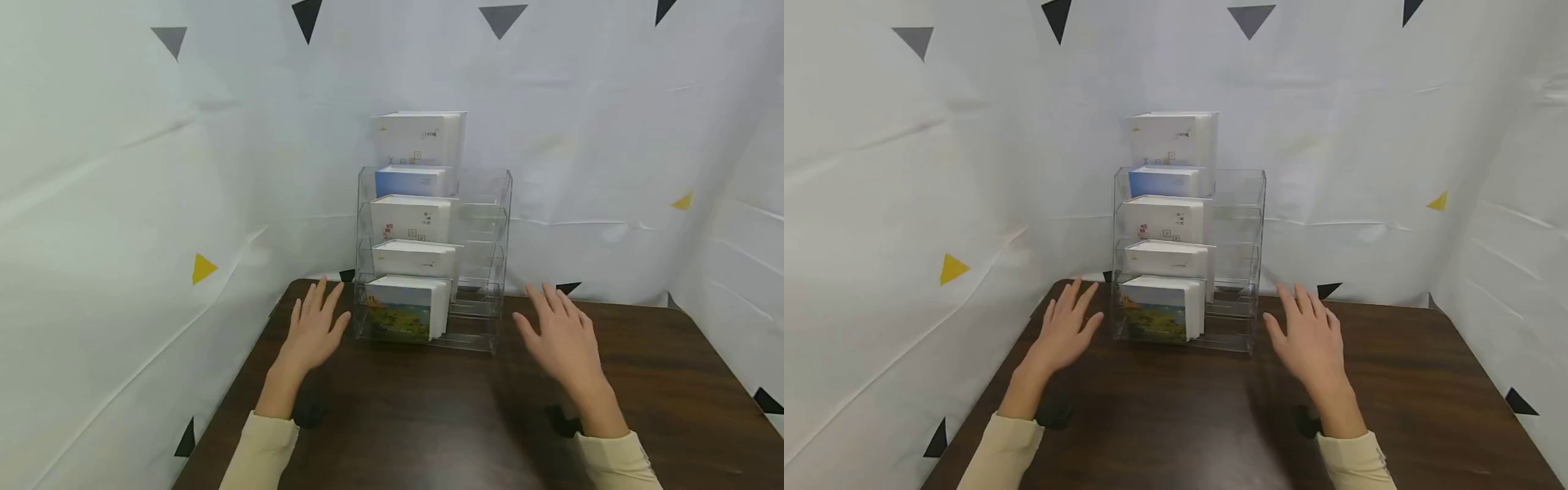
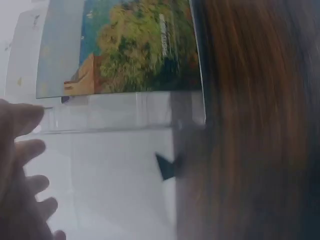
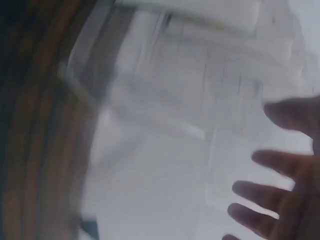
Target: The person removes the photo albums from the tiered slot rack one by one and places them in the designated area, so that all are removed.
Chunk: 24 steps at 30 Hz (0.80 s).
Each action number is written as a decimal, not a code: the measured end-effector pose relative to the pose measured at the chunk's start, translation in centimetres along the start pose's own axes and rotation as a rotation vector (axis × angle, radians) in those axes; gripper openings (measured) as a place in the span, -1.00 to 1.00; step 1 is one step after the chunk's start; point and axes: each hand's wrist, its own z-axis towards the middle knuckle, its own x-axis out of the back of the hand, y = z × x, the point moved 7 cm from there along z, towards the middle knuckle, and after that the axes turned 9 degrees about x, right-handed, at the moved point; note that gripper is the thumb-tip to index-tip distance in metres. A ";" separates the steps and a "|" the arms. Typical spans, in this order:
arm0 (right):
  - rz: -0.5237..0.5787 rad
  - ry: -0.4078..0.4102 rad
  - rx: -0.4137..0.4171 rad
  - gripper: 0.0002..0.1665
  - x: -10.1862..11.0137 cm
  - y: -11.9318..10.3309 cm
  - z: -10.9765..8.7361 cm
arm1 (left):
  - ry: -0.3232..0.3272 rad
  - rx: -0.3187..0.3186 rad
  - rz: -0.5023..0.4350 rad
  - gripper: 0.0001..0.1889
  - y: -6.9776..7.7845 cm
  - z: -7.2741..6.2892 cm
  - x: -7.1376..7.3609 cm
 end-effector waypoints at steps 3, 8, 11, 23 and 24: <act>0.157 0.082 -0.005 -0.20 -0.9 -0.6 1.1 | 0.003 0.013 -0.242 -0.32 -0.3 1.5 -1.6; 0.457 0.085 -0.006 -0.23 -4.4 -3.0 4.0 | -0.011 0.135 -0.614 -0.36 -1.7 3.6 -5.2; 0.549 0.061 -0.024 -0.15 -6.9 -4.4 5.5 | -0.031 0.207 -0.702 -0.32 -2.5 4.2 -7.3; 0.646 0.056 -0.088 0.04 -11.7 -6.4 7.1 | -0.130 0.343 -0.821 -0.34 -3.9 2.2 -12.1; 0.638 0.059 -0.096 0.03 -11.8 -6.4 7.0 | -0.135 0.346 -0.827 -0.34 -3.9 1.8 -12.4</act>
